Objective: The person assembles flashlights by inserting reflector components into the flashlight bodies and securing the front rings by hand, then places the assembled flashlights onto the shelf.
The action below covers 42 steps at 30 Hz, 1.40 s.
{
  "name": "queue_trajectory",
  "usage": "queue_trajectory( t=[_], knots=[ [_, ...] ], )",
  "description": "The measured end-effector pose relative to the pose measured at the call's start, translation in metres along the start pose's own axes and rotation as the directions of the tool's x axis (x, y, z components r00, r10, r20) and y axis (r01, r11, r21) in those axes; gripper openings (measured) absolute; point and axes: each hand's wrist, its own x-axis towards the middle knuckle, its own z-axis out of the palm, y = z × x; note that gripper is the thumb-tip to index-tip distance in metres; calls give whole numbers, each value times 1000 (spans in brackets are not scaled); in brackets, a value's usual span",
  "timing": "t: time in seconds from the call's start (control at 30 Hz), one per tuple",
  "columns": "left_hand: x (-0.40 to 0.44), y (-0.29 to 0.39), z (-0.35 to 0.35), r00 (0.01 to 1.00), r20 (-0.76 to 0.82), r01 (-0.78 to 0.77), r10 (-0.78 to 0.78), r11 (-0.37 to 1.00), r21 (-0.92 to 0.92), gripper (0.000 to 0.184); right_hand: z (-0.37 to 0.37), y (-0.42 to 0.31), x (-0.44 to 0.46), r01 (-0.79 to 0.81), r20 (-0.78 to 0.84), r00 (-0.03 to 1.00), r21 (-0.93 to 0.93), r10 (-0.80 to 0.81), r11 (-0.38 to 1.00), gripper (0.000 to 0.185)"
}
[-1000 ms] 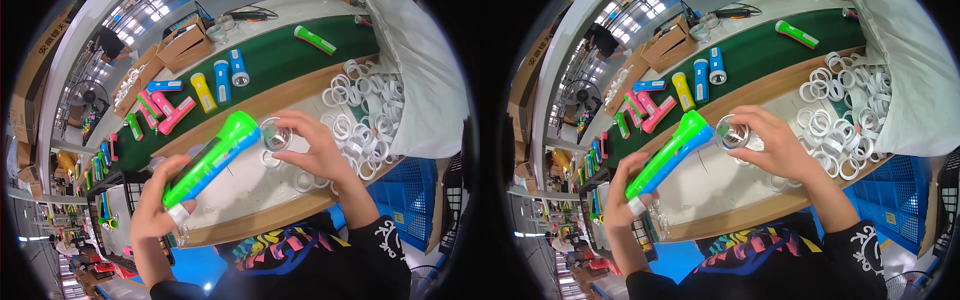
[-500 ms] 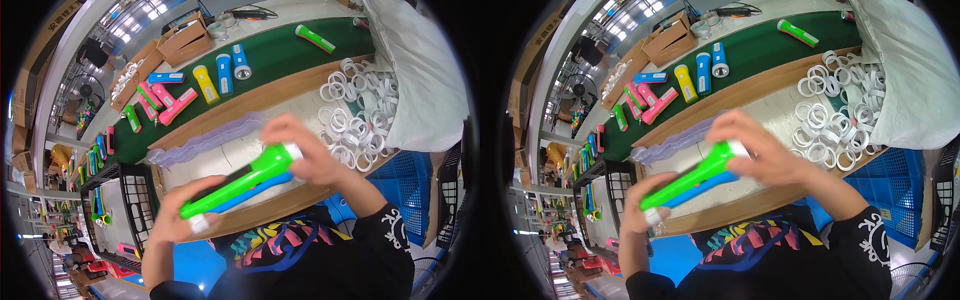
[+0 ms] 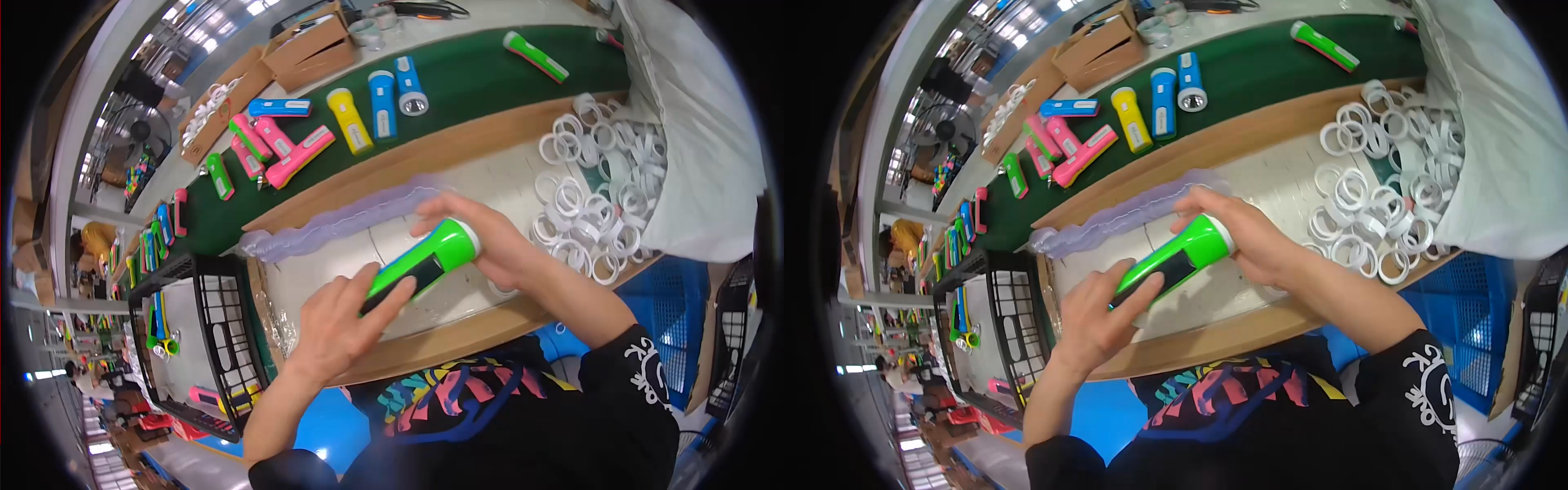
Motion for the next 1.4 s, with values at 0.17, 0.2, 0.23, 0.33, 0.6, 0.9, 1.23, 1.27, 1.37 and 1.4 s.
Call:
queue_trajectory(
  t=[0.17, 0.2, 0.23, 0.33, 0.6, 0.9, 1.23, 1.27, 1.37, 1.4],
  knots=[
    [6, 6, -5, 947, 191, 312, -259, 601, -736, 76, -6, -5, -9, 687, 388, 722, -506, -573, 522, 42],
    [12, 8, -2, 966, 102, 258, -239, 832, -492, 72, -6, -4, -10, 588, 294, 805, -507, -515, 630, 42],
    [19, 9, 2, 981, 16, 194, -194, 963, -185, 68, -13, -2, 6, 314, 77, 949, -319, -306, 894, 40],
    [36, -1, 24, 997, -80, 34, -23, 990, 139, 57, -26, 2, 30, -159, -172, 972, 10, 158, 987, 42],
    [34, 8, 15, 952, 215, 305, -217, 721, -622, 68, -28, 2, -6, 442, 174, 893, -502, -415, 743, 48],
    [24, 14, 52, 854, 211, 438, -475, 438, -785, 64, -31, -20, -10, 84, -15, 996, -21, -84, 996, 47],
    [17, 64, 87, 820, 572, 233, 18, -923, -306, 70, -26, 15, -18, 369, 59, 911, 324, -408, 871, 42],
    [19, 63, 84, 821, 570, 228, 12, -924, -308, 70, -24, 16, -18, 404, 34, 899, 324, -437, 855, 39],
    [28, 61, 65, 737, 656, 434, -163, -630, -644, 63, -16, 14, -21, 465, 22, 871, 285, -490, 838, 32],
    [27, 63, 63, 738, 652, 425, -174, -631, -649, 63, -12, 12, -24, 459, 33, 873, 283, -487, 842, 32]
  ],
)
